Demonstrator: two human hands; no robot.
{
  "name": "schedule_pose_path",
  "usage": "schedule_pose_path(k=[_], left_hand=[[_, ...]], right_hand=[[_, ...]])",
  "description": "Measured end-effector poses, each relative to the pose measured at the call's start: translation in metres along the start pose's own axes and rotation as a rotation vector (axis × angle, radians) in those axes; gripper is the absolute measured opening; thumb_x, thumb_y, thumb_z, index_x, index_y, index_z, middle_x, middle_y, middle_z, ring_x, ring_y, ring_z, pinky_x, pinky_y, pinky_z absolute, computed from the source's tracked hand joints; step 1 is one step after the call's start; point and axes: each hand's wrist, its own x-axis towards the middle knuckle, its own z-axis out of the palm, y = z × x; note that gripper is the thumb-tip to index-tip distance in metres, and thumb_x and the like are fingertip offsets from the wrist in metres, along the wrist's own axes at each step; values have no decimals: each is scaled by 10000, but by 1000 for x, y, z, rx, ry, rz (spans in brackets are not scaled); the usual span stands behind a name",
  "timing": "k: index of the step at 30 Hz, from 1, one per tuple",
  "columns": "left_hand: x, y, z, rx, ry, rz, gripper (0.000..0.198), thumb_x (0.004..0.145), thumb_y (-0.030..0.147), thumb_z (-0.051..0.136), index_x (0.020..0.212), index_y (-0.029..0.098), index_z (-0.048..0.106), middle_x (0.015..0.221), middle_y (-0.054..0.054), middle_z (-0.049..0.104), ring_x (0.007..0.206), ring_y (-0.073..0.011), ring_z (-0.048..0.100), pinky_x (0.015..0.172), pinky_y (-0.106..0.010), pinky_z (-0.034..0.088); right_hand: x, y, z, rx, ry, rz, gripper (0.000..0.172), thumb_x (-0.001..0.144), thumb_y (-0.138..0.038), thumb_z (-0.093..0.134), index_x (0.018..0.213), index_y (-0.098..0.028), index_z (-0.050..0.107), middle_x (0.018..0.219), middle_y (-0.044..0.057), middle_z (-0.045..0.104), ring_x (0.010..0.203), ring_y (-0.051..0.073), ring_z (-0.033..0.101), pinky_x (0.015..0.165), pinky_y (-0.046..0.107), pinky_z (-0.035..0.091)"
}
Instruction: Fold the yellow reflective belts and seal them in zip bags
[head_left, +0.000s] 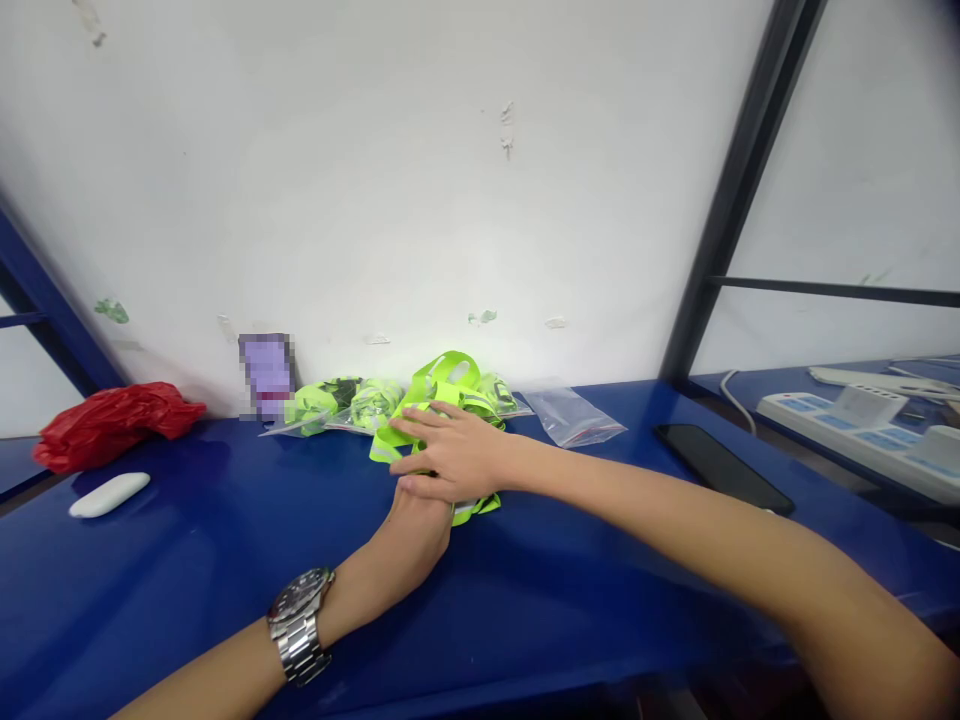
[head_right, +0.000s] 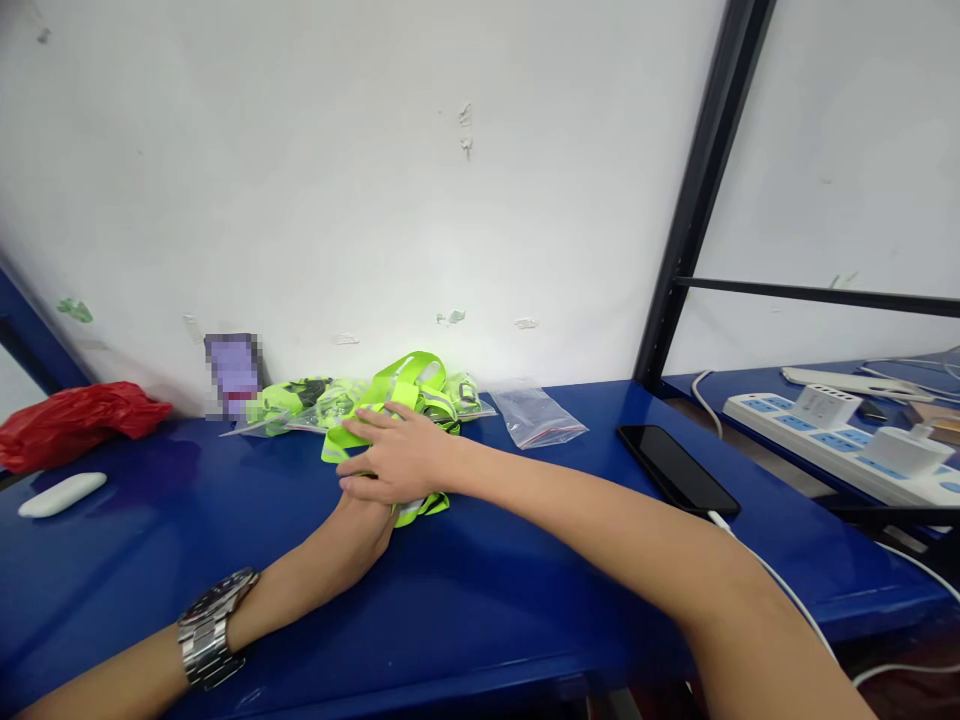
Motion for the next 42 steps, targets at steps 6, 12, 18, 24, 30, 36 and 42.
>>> schedule_pose_path(k=[6,12,18,24,30,36,42], left_hand=[[8,15,-22,215,-222,-184,226,837,66,406,983,72,579,992,-189,593,953,-310,554,789,-434,498],[7,15,-18,302,-218,-146,265,850,66,396,1043,67,577,1042,-180,578,977,-307,535,785,-416,500],[6,10,-6,355,-198,-120,399,818,41,397,1193,65,530,1147,-211,548,1087,-351,502,808,-433,501],[7,15,-22,306,-261,-98,467,821,35,365,1280,52,451,1201,-210,511,1077,-323,487,831,-441,498],[1,12,-31,113,-240,-77,348,846,43,365,1177,98,455,1193,-174,466,1056,-270,452,885,-447,467],[-6,1,-46,-72,-228,129,188,964,195,319,1056,175,482,1111,-111,494,1010,-222,472,910,-432,466],[-10,-6,-56,4,-169,224,355,978,389,417,1282,208,436,1308,-110,489,1219,-263,427,1029,-447,413]], right_hand=[[-7,48,18,-134,20,272,358,952,-296,401,921,-154,729,1367,111,556,1348,322,380,1110,568,232],[-31,38,27,-45,113,369,405,1008,-300,294,1126,-127,641,1495,165,388,1422,324,279,1122,580,241],[-58,-3,19,-13,234,56,468,985,-245,317,1416,-75,380,1537,173,312,1471,248,163,1190,502,156],[-77,-26,34,79,92,118,600,916,-390,475,1376,-9,425,1446,219,444,1384,318,361,1143,506,284],[-80,-32,39,136,36,302,483,945,-412,499,1308,-95,511,1368,190,532,1237,309,545,875,412,558],[-78,-25,42,72,20,204,387,976,-364,459,1197,-58,543,1136,189,629,1110,277,617,854,387,555],[-78,-24,43,44,11,234,336,1001,-286,385,1186,-46,528,1088,180,621,1062,266,627,801,365,550]])
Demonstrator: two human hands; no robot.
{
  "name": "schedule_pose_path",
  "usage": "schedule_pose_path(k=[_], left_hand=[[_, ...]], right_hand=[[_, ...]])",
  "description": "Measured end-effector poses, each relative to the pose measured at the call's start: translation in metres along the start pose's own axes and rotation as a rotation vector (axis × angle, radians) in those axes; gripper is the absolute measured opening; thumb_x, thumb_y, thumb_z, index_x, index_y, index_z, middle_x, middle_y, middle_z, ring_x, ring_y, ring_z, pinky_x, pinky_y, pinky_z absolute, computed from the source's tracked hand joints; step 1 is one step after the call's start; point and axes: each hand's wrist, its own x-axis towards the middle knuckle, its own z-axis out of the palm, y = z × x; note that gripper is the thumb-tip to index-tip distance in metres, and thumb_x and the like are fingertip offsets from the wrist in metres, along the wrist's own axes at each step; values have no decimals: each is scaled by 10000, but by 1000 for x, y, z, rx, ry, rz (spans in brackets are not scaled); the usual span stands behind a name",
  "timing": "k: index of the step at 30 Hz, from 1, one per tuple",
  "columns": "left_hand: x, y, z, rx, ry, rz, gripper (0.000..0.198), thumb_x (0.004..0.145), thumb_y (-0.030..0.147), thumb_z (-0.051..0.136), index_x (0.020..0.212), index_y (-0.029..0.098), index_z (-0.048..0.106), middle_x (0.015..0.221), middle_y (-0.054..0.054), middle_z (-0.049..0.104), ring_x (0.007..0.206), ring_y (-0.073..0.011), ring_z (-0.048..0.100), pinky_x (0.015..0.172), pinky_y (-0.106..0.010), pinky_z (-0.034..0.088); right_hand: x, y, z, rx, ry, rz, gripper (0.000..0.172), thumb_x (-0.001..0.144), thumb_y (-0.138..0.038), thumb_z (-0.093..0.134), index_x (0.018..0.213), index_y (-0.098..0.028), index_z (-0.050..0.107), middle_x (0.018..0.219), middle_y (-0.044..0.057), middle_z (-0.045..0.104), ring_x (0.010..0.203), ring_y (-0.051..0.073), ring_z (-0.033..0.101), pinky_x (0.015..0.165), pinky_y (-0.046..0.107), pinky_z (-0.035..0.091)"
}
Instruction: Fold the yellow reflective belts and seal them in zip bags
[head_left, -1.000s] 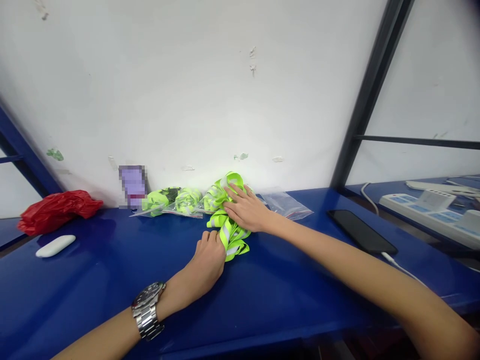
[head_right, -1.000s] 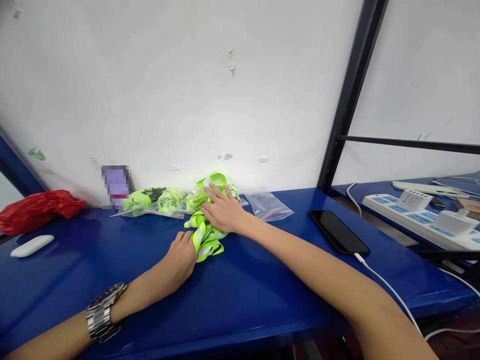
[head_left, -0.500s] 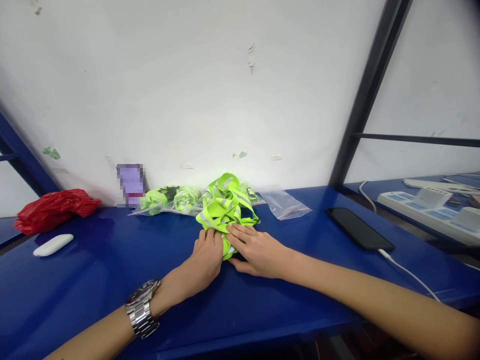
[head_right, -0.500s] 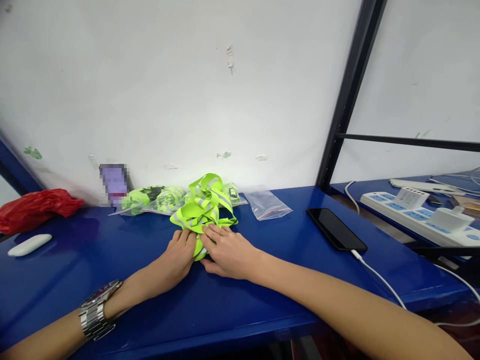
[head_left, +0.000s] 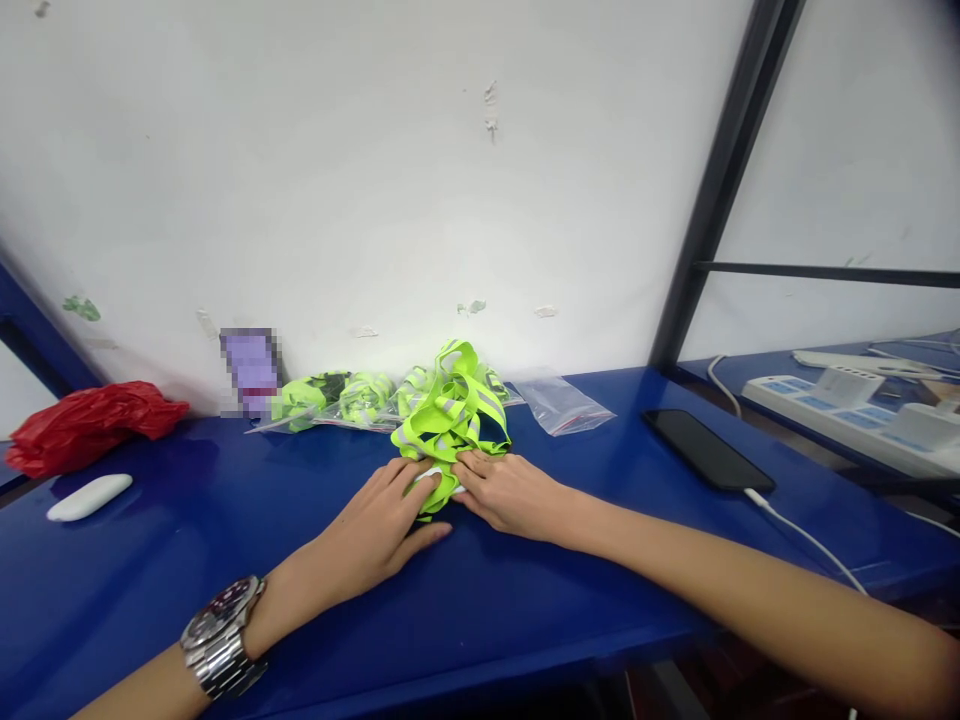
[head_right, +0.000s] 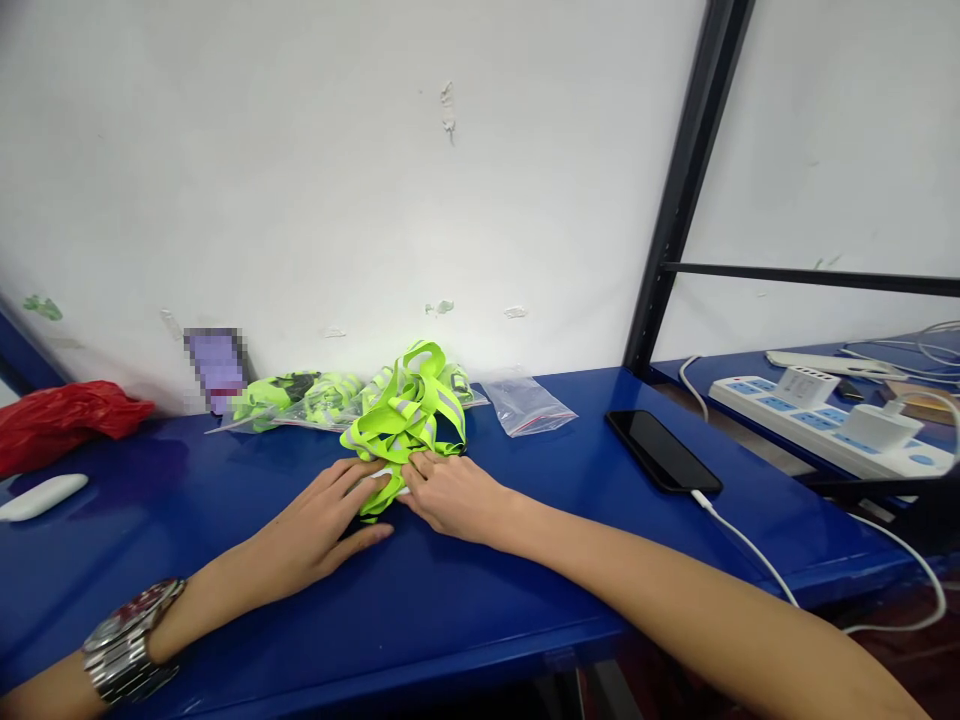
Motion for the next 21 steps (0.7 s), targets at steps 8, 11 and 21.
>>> schedule_pose_path(k=[8,11,21], left_hand=[[11,-17,18,247,66,105,314,960,127,324,1229,129,487,1167,-157,578,1092,-267,565,954,-432,459],[19,-19,16,122,69,92,289,940,88,313,1131,162,517,1064,-116,605,1005,-232,592,892,-381,477],[50,-11,11,-72,49,-217,192,886,121,341,849,171,523,781,-83,625,682,-209,593,614,-301,419]], right_hand=[[0,4,-4,139,43,97,420,951,-442,490,1191,-98,514,1094,158,639,954,253,655,725,332,505],[0,8,0,182,92,177,235,990,-314,448,1090,-130,552,1014,117,676,830,198,671,639,272,432],[-2,3,-8,378,179,518,311,938,-374,501,734,-187,642,617,16,657,553,144,570,525,263,224]])
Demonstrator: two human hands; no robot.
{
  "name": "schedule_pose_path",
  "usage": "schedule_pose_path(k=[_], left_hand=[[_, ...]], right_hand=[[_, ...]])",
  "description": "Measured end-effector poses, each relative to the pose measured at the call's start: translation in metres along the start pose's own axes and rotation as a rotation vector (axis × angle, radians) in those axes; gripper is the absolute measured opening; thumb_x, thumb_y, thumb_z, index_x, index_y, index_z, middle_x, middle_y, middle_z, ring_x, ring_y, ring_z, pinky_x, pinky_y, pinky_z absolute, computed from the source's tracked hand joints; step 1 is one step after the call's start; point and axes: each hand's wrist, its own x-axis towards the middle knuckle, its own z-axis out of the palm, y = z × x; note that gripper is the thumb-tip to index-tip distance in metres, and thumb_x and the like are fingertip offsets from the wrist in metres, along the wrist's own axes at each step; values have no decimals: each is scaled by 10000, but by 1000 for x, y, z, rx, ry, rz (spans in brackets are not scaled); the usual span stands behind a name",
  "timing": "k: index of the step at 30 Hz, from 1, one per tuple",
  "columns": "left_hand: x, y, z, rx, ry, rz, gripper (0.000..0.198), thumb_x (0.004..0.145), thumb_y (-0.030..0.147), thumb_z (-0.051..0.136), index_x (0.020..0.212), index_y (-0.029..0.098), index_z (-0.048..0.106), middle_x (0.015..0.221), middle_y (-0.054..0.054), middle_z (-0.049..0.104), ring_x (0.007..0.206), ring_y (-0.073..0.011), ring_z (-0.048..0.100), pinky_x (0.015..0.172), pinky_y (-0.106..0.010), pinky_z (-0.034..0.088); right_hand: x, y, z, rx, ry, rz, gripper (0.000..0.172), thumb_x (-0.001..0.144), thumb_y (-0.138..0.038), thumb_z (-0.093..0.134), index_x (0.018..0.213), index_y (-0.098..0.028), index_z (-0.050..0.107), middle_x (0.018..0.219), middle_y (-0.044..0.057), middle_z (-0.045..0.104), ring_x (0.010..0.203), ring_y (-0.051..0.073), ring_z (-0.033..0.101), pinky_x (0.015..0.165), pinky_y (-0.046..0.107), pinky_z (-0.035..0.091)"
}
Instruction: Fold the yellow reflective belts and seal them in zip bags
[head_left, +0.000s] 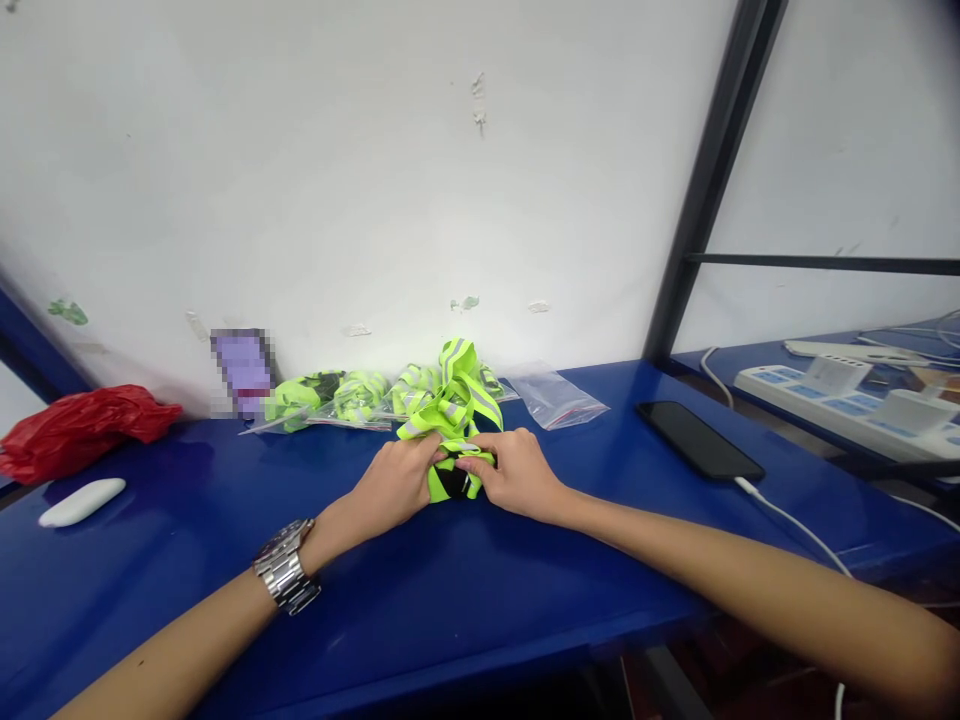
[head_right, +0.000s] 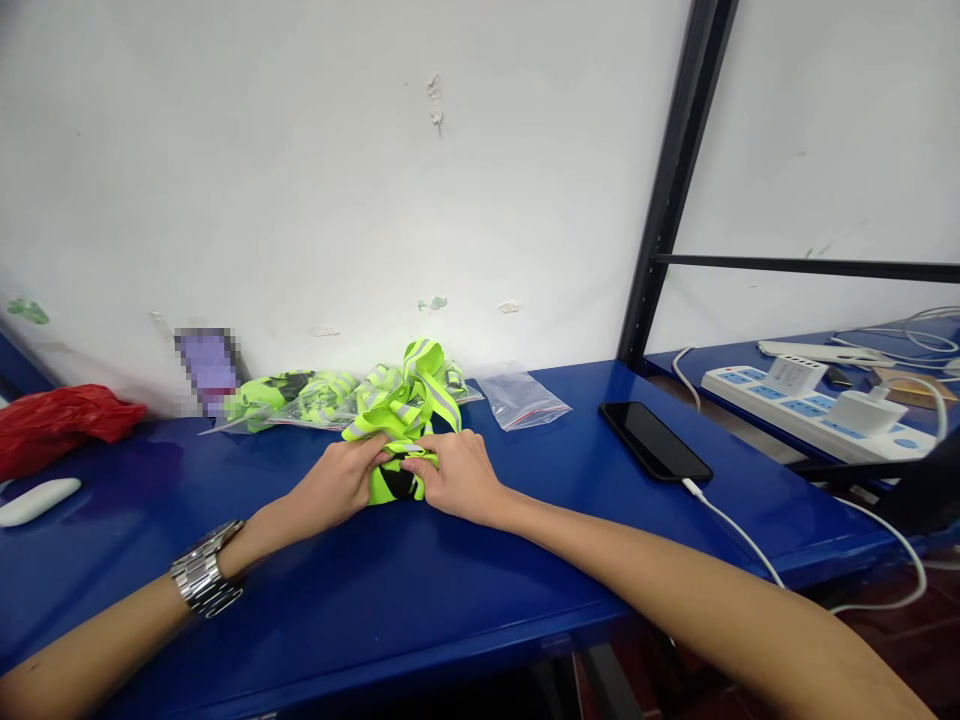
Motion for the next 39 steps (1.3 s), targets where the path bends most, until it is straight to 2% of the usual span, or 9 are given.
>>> schedule_pose_path(k=[4,8,12,16,18,21,26,34,39], left_hand=[[11,-4,1,-74,-72,-15,227,867,120,357,811,175,570,788,-70,657,696,-196,614,629,-286,440],[17,-9,2,-127,-142,36,216,818,115,413,840,183,617,821,-52,683,752,-192,635,674,-270,473],[17,-7,-1,-132,-183,35,272,790,126,465,990,199,635,929,-57,700,864,-216,647,748,-292,495],[16,-6,-2,-80,-221,-11,325,766,88,451,1009,191,640,956,-82,694,848,-223,654,726,-301,494],[16,-6,-1,-63,-230,-18,306,781,92,430,980,184,645,932,-92,689,811,-231,650,698,-313,493],[14,-7,0,-43,-225,-4,328,814,89,397,1010,187,642,980,-100,666,881,-245,625,758,-346,494],[5,-12,5,54,-23,119,304,931,159,364,1075,190,631,1048,-109,560,1035,-258,499,907,-417,460],[-21,-9,9,-2,64,165,373,1021,287,232,1277,161,472,1163,-121,556,1028,-216,568,908,-384,493],[-31,-9,3,3,51,270,476,981,412,408,1379,153,373,1330,-142,500,1236,-248,487,1047,-394,425]], right_hand=[[-1,0,4,12,53,82,230,924,-399,525,921,-195,633,677,5,678,607,171,607,551,258,249],[-4,1,8,-68,18,-37,284,988,-390,406,1133,-192,548,800,28,700,677,195,650,576,257,310],[-10,-6,1,-252,-70,-163,487,959,-552,375,1230,-174,517,1013,127,669,789,257,671,593,291,415],[-14,-12,-7,-421,21,-309,509,900,-526,523,1215,-126,539,1321,255,491,1013,319,626,835,433,493],[-14,-10,-5,-474,34,-443,419,907,-435,550,1184,-122,557,1305,244,509,1125,341,569,929,471,467],[-12,-7,2,-565,-1,-515,372,958,-340,455,1207,-80,549,1195,237,581,1139,358,554,813,433,532],[-10,-9,7,-630,-45,-575,375,989,-290,369,1170,-22,559,1190,278,567,1016,307,604,788,414,543],[-10,2,4,-506,-107,-527,386,1012,-293,321,1197,-11,509,1093,231,609,1032,308,611,787,404,534],[-10,11,-1,-285,-143,-436,309,1004,-290,366,1152,-73,528,1097,187,635,997,270,632,745,360,511]])
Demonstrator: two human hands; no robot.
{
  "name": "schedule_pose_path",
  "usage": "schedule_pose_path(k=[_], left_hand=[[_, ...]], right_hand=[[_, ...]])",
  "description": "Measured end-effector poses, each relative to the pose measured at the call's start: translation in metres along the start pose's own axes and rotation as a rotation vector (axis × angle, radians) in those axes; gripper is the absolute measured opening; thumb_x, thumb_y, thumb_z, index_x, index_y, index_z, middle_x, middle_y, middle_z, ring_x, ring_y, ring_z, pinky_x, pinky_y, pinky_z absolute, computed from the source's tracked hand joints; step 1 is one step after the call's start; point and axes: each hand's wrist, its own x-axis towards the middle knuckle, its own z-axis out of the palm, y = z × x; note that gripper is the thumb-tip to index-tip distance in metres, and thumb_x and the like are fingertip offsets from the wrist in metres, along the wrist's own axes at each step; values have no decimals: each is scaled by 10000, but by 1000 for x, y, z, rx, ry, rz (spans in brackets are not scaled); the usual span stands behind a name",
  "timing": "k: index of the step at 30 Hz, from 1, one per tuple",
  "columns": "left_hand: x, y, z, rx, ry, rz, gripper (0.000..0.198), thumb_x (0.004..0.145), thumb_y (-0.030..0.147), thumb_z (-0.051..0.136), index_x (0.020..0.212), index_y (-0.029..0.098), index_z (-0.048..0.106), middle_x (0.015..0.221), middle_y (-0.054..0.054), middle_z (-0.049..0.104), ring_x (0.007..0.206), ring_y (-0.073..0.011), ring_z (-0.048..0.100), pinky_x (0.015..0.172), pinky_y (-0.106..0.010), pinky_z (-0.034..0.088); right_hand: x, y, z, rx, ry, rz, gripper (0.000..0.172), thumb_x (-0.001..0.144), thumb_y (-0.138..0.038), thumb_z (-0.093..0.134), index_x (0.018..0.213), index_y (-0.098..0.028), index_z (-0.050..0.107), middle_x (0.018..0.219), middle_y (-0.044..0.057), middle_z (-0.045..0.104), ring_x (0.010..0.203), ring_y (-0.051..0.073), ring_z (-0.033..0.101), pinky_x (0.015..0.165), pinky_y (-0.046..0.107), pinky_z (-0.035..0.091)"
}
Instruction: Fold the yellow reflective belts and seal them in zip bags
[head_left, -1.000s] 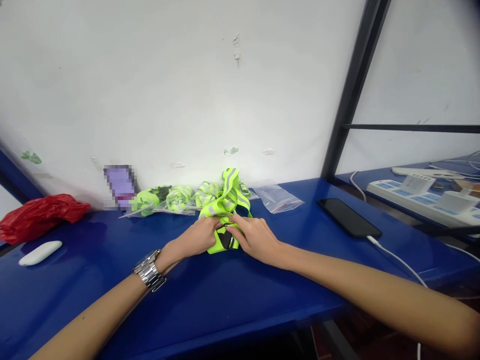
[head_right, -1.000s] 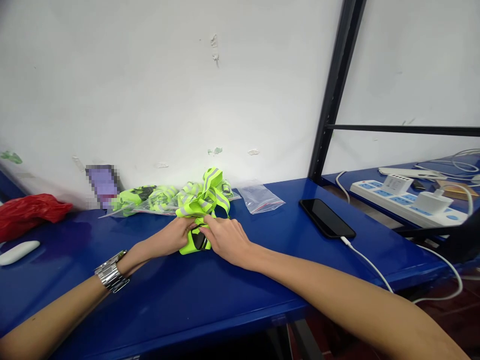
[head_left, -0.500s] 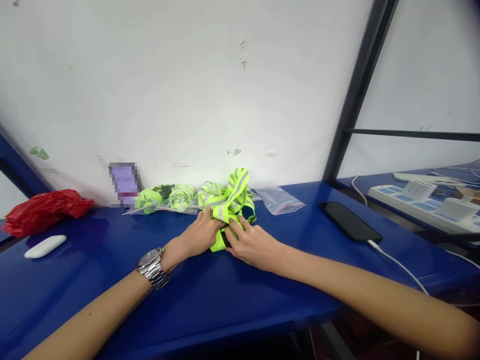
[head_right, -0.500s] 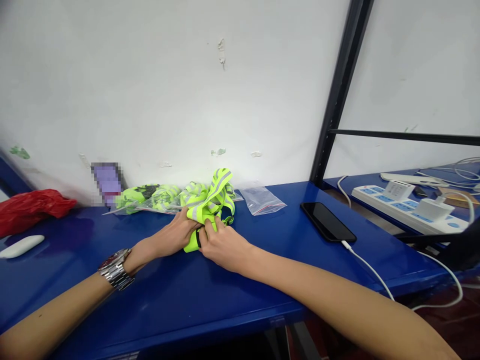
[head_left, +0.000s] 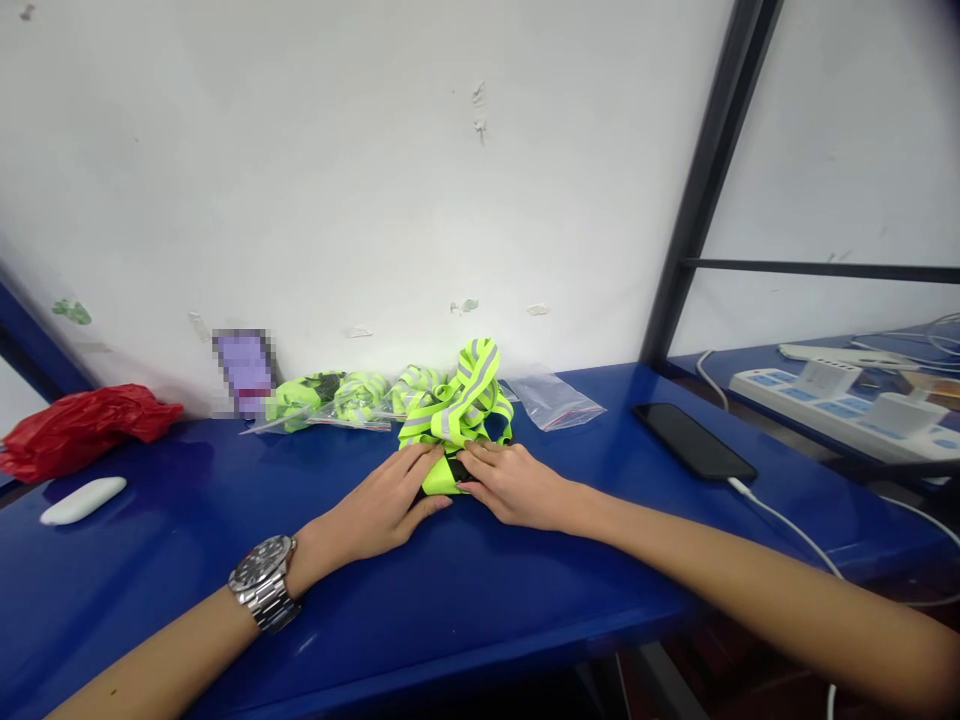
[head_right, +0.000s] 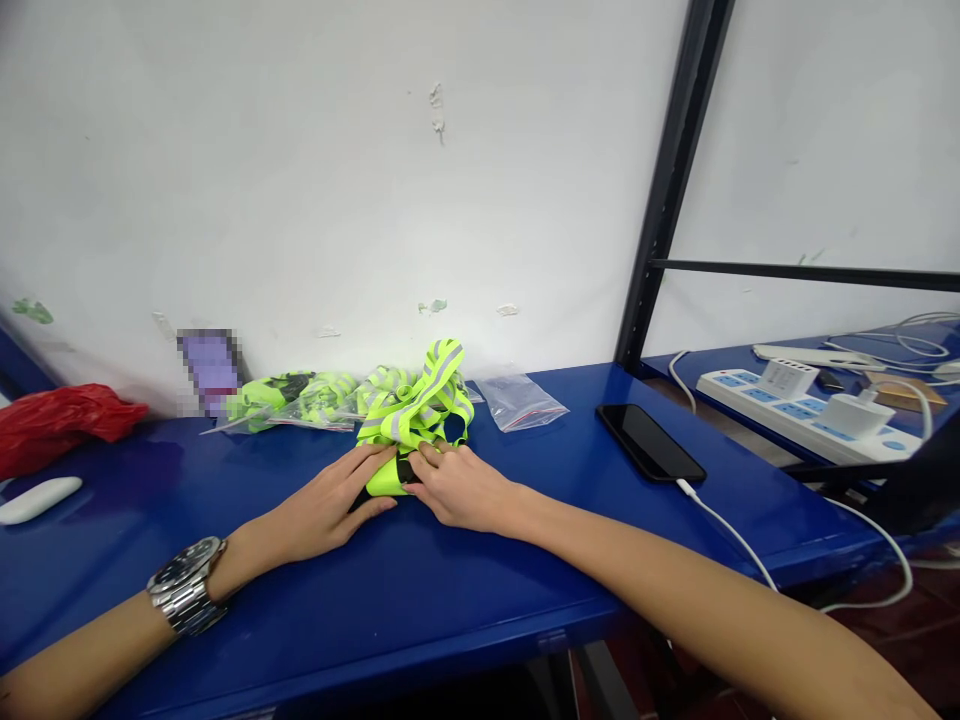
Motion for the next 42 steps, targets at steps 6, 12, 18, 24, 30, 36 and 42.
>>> schedule_pose_path(k=[6,12,18,24,30,36,42], left_hand=[[11,-1,0,-51,-36,37,311,998,404,369,1104,169,543,1011,-91,601,948,-215,593,825,-345,500],[15,11,-16,-172,-74,-50,334,1010,385,323,905,167,554,841,-38,593,722,-152,548,680,-274,416],[24,3,-29,-390,-152,-259,456,959,514,367,649,182,408,543,55,323,491,-85,283,481,-233,241],[41,-5,-36,-702,-253,-503,547,832,628,522,570,213,277,497,76,195,429,-65,181,413,-239,155],[50,-6,-38,-1015,-336,-801,533,700,588,704,642,218,325,511,103,231,402,-41,179,401,-209,162],[50,-14,-35,-1006,-454,-1013,491,628,542,756,719,211,405,549,88,331,384,-39,303,392,-185,146],[46,-13,-25,-665,-466,-913,521,761,705,518,649,211,394,478,67,339,362,-69,279,382,-219,211]], right_hand=[[-5,5,-5,336,69,70,246,1001,-265,384,1123,-161,570,1009,89,682,895,201,640,726,279,438],[-5,1,-7,549,80,166,310,1022,-324,311,993,-189,589,812,15,642,672,137,565,630,242,357],[-6,-6,-7,626,50,299,339,1024,-404,256,1134,-164,469,625,-45,438,521,130,419,545,247,293],[0,-14,-3,464,44,344,563,1002,-388,340,1430,-38,231,899,124,641,750,226,615,638,301,418],[-2,-24,-9,-50,74,375,545,990,-460,282,1386,-107,409,1282,238,550,918,296,656,627,324,477],[-3,-18,-8,-92,64,57,602,932,-520,456,1349,-90,410,1245,199,569,1027,285,618,695,330,500],[6,-10,-3,-91,-40,41,535,935,-556,449,1158,-77,533,980,155,672,876,275,647,799,393,448]])
